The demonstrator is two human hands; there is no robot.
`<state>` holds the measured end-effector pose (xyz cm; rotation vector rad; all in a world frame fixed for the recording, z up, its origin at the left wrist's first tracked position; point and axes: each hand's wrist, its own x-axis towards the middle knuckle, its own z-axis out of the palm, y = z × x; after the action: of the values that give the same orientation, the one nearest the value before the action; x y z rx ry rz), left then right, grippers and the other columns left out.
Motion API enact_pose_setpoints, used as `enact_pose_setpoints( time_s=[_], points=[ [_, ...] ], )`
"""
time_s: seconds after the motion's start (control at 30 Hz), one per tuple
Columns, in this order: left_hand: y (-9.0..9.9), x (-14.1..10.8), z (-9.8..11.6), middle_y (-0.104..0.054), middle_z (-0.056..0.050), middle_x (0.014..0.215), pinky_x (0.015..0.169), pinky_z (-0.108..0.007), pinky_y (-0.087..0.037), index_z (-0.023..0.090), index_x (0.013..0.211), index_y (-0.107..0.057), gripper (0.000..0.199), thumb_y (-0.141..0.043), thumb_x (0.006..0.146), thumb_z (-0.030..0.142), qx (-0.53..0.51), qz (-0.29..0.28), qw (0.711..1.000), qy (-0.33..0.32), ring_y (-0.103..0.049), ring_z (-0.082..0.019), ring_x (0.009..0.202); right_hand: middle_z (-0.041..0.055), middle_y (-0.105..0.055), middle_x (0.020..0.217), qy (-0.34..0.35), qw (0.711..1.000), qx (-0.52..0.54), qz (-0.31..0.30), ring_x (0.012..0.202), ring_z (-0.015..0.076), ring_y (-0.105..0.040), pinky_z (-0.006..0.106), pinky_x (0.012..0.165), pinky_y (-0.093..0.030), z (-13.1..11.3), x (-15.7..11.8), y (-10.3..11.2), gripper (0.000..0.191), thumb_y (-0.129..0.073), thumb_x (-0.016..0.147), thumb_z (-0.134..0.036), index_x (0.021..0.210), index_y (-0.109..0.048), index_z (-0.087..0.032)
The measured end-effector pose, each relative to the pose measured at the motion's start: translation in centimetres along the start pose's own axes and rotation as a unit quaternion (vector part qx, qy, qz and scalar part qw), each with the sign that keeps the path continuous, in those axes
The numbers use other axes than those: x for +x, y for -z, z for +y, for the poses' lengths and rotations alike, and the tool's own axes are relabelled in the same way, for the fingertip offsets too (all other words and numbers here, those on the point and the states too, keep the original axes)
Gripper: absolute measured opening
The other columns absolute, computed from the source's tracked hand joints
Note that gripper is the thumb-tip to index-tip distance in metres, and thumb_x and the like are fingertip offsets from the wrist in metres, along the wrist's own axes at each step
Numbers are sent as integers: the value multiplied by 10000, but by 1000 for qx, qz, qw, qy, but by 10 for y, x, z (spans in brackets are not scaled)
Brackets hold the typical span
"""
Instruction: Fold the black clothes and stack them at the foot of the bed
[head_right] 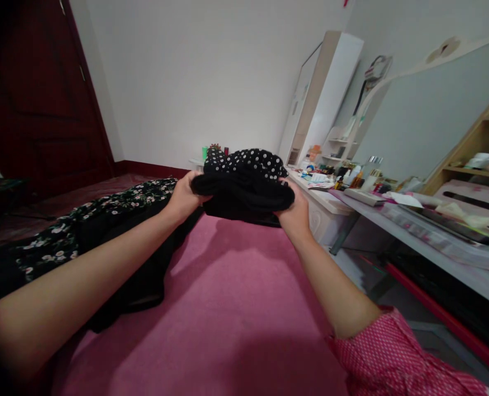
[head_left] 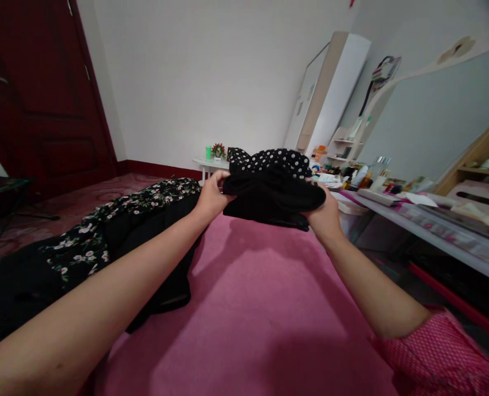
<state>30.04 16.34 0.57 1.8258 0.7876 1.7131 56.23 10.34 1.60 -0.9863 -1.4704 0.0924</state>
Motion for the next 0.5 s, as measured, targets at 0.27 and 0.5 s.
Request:
enact_pose_setpoints(
  time_s=[0.27, 0.5],
  points=[
    [29, -159, -58, -647, -45, 1053, 904, -311, -445, 193, 666, -615, 281, -467, 608, -38, 221, -244, 942, 62, -585, -211, 1047, 57, -679, 901, -86, 965, -65, -237, 878, 235, -628, 365, 775, -501, 46, -168, 31, 323, -441, 567, -31, 697, -660, -230],
    [7, -127, -24, -672, -13, 906, 818, -288, -453, 222, 817, -640, 190, -500, 763, 106, 269, -102, 954, 80, -616, -188, 896, 68, -682, 914, -145, 986, -66, -53, 912, 220, -610, 367, 844, -460, 34, -114, 0, 215, -480, 705, -199, 802, -671, -187]
  ],
)
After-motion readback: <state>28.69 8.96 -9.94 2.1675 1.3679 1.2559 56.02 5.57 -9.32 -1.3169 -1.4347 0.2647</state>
